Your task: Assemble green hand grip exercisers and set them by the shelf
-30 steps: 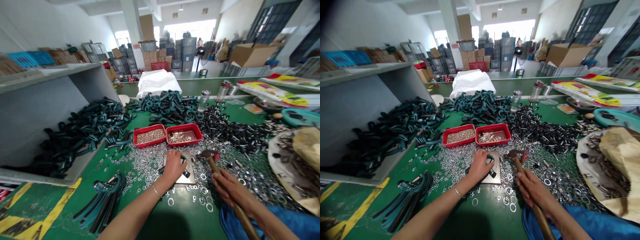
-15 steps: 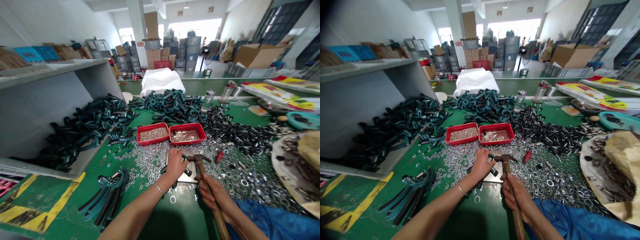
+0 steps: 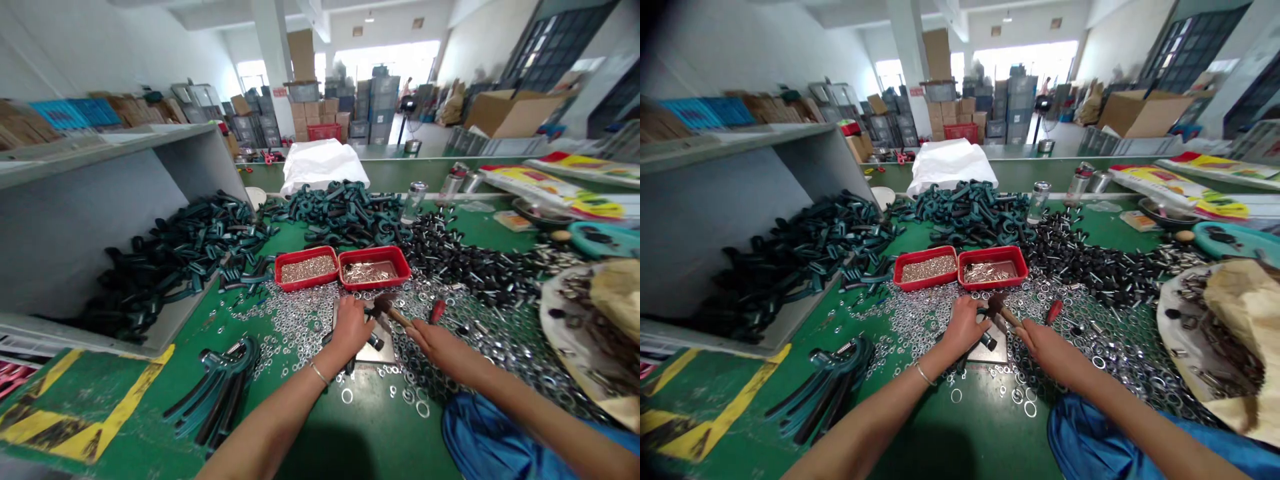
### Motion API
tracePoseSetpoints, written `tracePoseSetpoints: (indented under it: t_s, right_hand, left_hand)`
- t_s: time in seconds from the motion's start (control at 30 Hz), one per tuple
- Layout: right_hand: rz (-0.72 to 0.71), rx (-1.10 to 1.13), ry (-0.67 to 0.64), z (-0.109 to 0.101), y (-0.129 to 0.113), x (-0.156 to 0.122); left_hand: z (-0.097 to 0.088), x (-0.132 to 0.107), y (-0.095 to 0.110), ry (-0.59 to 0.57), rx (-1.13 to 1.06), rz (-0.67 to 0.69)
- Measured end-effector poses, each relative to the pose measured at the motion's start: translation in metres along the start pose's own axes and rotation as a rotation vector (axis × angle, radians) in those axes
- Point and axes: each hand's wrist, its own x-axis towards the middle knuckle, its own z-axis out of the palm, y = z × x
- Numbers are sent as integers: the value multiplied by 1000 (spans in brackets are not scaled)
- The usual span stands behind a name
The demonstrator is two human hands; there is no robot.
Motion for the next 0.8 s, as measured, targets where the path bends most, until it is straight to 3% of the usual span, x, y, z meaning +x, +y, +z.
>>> tracePoseSetpoints:
  t_s: [0.17, 0.33, 0.4, 0.53, 0.6, 0.7, 0.8]
  right_hand:
    - [221, 350, -69, -2, 9, -17]
    - [322, 698, 3, 14, 10, -43]
    - [317, 800, 30, 19, 9, -48]
    - [266, 819, 131, 19, 11, -56]
    - [260, 783, 171, 17, 13, -58]
    - [266, 768, 167, 15, 14, -62]
    - [265, 806, 143, 15, 12, -65]
  left_hand:
    - [-21, -27, 1, -5, 58, -63]
    - [-31, -51, -3, -92, 162, -84]
    - [-38, -51, 2, -24, 212, 2]
    - [-57, -44, 12, 259, 422, 287]
    - [-61, -40, 11, 251, 479, 351]
    - [-61, -37, 4, 125, 437, 251]
    - [-57, -40, 0, 86, 247, 86]
